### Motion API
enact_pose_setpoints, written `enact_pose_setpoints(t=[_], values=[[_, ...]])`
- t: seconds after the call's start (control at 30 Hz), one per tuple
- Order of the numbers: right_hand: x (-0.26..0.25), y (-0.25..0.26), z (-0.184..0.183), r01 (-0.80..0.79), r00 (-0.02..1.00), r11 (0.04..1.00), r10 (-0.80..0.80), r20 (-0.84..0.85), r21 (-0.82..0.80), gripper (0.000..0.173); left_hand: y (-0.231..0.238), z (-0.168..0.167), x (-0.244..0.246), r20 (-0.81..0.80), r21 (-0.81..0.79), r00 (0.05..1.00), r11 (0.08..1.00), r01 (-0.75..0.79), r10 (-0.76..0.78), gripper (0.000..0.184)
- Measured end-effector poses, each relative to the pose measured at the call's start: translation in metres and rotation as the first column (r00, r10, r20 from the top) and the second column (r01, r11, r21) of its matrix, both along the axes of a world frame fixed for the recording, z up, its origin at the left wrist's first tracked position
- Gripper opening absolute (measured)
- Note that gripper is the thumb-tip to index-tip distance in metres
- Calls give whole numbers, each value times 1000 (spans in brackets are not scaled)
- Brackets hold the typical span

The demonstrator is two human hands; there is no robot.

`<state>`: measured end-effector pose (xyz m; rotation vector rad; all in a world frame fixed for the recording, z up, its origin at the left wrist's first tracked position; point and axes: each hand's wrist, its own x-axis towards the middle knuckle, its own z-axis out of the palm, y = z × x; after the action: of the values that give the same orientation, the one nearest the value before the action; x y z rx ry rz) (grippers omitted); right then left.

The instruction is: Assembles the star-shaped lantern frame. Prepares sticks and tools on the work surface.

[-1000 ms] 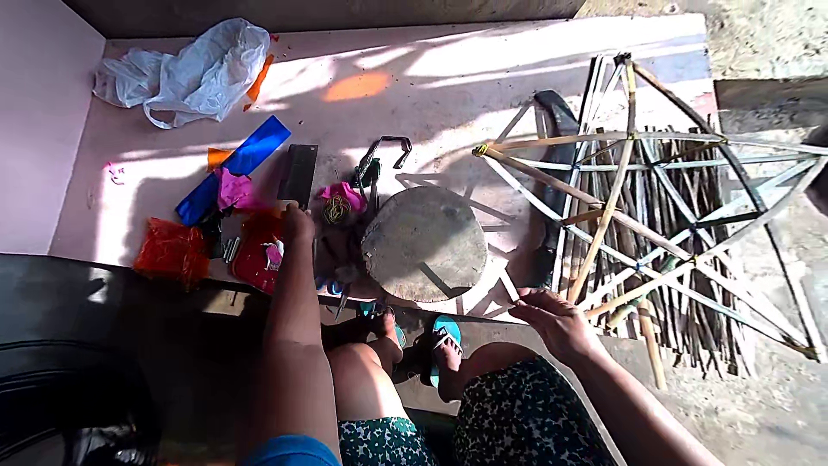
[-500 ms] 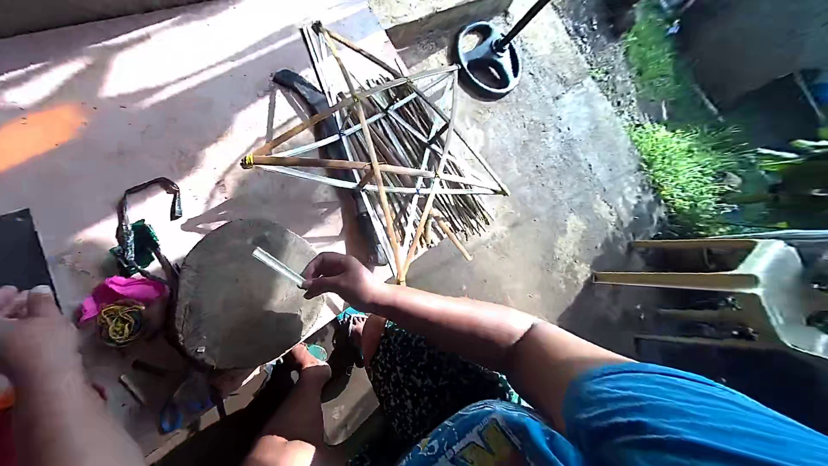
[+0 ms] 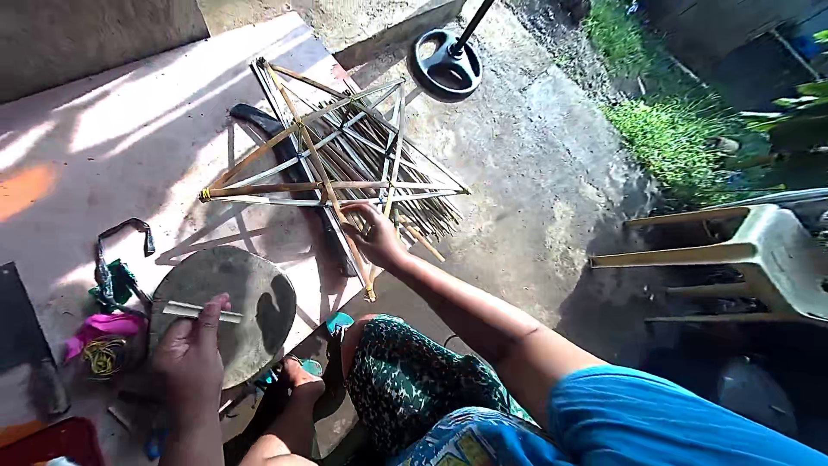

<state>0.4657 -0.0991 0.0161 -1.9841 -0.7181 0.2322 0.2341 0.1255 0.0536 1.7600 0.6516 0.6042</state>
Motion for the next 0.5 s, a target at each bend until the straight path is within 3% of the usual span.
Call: enact_pose_setpoints(t=[0.1,0.17,0.23,0.37,0.5], values=[[83,-49,-12,317,948,882,-298,107,-349,46,-3,13,-33,-7,24,999,999,-42,42,15],[121,-66,-12,296,938,746,-346,33,-596,56,-14,22,-49,-44,37,995,995,-91,93,15],[144,-73,-18,173,948,681,-311,-68,-712,55,-27,29,-62,-71,37,988,990,-137,139,14],[168,-75,-38,19,910,781,-272,-313,-624,48,-48,38,-74,-69,33,980,983,-183,185,15],[171,-66,-28,-68,932,824,-150,-331,-563,40,-58,49,-78,-65,33,976,978,-207,209,15]])
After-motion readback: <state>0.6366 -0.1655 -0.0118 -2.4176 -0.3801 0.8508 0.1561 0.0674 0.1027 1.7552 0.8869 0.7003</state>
